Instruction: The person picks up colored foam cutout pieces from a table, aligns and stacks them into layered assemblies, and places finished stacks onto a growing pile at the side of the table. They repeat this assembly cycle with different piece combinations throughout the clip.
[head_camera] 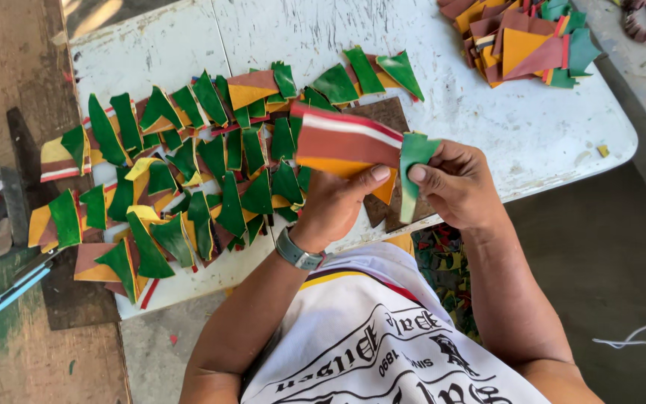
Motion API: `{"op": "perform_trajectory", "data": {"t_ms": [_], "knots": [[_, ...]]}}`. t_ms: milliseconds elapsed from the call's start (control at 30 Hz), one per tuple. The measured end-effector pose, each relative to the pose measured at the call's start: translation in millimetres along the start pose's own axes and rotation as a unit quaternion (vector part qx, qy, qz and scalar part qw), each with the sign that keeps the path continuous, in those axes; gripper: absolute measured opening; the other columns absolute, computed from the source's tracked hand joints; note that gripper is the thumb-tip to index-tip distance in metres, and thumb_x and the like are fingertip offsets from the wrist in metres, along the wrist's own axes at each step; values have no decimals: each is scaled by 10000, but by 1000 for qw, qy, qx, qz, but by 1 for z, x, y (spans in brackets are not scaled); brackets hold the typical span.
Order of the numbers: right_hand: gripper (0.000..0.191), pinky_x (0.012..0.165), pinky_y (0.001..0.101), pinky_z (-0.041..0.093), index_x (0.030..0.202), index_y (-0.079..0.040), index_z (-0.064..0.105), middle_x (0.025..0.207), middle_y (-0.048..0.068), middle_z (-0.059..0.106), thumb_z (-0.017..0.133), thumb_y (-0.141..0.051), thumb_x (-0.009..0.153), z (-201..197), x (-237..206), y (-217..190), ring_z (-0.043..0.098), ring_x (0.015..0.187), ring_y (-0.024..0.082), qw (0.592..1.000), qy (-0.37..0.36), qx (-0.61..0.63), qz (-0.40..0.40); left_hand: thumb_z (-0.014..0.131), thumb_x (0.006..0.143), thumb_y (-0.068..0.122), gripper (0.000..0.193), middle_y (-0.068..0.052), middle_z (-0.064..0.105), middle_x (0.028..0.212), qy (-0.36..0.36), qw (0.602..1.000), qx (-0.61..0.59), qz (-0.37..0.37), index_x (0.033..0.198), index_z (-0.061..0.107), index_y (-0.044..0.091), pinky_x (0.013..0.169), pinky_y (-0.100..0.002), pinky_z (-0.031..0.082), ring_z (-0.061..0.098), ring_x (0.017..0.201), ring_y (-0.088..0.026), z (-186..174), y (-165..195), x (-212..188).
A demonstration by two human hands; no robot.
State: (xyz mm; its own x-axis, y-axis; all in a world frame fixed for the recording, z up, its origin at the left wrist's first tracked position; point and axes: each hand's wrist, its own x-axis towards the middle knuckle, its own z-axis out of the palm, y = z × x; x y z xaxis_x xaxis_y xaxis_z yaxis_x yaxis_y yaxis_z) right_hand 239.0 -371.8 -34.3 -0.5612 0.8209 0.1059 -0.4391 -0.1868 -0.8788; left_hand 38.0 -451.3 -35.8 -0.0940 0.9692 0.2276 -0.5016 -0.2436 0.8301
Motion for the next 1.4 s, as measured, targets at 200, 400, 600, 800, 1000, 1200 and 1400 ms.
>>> {"op": "perform_trajectory", "data": {"t_ms": [200, 400, 600, 800, 1000, 1200, 1400], "knots": [[204, 773, 239, 539, 1138, 57, 708, 1006, 89, 733, 740, 30, 939, -5, 4, 3, 663, 865, 99, 1000, -3, -10, -4, 759, 982, 36, 280, -61, 700, 1203, 7, 1000, 12, 12, 1237, 650, 5, 990, -327, 554, 668, 1123, -153, 4, 0, 6], [173, 677, 223, 496, 1106, 57, 719, 960, 73, 725, 756, 19, 941, -1, 8, -3, 627, 771, 90, 1000, 16, 11, 0, 766, 947, 6, 351, -73, 693, 1220, 9, 999, -53, 1, 1267, 624, 8, 1021, -340, 544, 665, 1146, -170, 10, 6, 12], [157, 663, 220, 474, 1089, 53, 723, 940, 68, 710, 774, 16, 945, 3, 9, 0, 608, 757, 88, 1000, 27, 15, -6, 772, 943, -1, 394, -75, 681, 1239, -6, 997, -74, -1, 1295, 596, 14, 1040, -347, 549, 663, 1165, -169, 5, 9, 14], [153, 743, 244, 531, 1068, 58, 715, 975, 95, 725, 771, 14, 933, 9, 9, 2, 655, 838, 108, 1000, 21, -9, -16, 769, 972, 9, 340, -86, 693, 1219, 11, 999, 21, 34, 1271, 609, -7, 1013, -345, 575, 681, 1137, -167, 3, 12, 11], [156, 792, 242, 523, 1070, 59, 711, 999, 95, 726, 790, 21, 941, 12, 8, 2, 649, 879, 103, 998, 20, -43, -41, 762, 983, 51, 288, -88, 717, 1186, 18, 993, 104, 47, 1237, 647, -21, 956, -326, 589, 699, 1091, -158, 6, 17, 9], [148, 776, 228, 509, 1069, 50, 715, 986, 76, 727, 793, 7, 951, 9, 10, 4, 630, 862, 81, 995, 22, -85, -56, 772, 968, 63, 281, -88, 729, 1163, 43, 986, 147, 70, 1211, 659, -23, 920, -321, 607, 720, 1058, -157, 6, 9, 13], [146, 770, 222, 532, 1082, 40, 709, 974, 57, 722, 777, -24, 969, 10, 11, 8, 635, 863, 72, 986, 32, -157, -52, 776, 961, 74, 286, -81, 720, 1148, 79, 983, 144, 85, 1200, 655, -25, 906, -317, 604, 718, 1039, -157, 6, -1, 13]]}}
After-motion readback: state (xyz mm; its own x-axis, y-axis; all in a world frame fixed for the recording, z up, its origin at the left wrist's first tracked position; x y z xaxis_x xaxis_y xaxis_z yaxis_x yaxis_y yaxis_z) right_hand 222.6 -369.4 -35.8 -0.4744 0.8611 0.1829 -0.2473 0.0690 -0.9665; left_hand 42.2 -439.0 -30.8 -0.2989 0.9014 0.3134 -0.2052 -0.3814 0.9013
